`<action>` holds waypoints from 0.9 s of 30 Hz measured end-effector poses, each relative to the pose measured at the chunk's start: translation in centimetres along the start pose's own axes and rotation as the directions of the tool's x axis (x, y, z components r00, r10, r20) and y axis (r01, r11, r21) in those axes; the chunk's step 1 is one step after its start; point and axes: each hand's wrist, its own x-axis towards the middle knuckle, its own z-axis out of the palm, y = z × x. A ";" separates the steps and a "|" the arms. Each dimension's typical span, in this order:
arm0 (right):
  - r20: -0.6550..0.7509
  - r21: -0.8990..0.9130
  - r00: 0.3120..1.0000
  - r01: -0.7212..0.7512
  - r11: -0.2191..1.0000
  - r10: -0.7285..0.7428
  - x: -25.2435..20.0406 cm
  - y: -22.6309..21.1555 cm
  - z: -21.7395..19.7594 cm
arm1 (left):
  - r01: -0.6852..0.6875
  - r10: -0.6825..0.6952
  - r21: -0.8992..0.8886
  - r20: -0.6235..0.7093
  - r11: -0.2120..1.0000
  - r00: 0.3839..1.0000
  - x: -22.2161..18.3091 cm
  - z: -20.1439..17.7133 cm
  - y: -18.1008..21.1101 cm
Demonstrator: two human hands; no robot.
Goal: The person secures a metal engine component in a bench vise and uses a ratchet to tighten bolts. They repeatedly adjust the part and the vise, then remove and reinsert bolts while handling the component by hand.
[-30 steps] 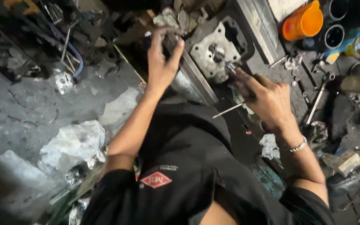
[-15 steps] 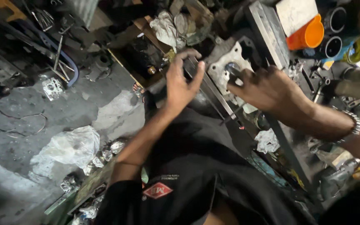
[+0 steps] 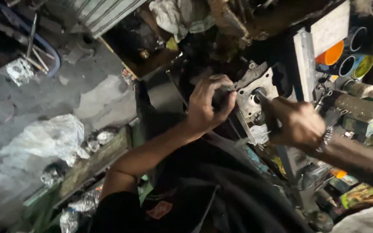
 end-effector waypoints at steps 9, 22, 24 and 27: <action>0.260 0.959 0.827 -0.282 -0.033 0.499 -3.6 -0.1 4.9 | -0.022 0.026 0.085 -0.049 0.996 0.998 -0.2 0.6 0.4; -0.325 -0.410 0.894 0.160 0.898 -0.308 -8.5 -0.2 -4.9 | -0.145 -0.362 0.622 0.613 0.770 0.702 -3.4 6.2 11.7; -0.170 -0.502 0.937 0.185 0.845 -0.305 -6.2 -1.6 -4.0 | -0.114 -0.363 0.604 0.607 0.789 0.707 -4.7 5.5 11.3; 0.126 -0.591 0.991 0.109 0.799 -0.043 -2.9 -2.7 -2.4 | 0.048 -0.496 0.610 0.593 0.791 0.634 -7.7 1.5 9.5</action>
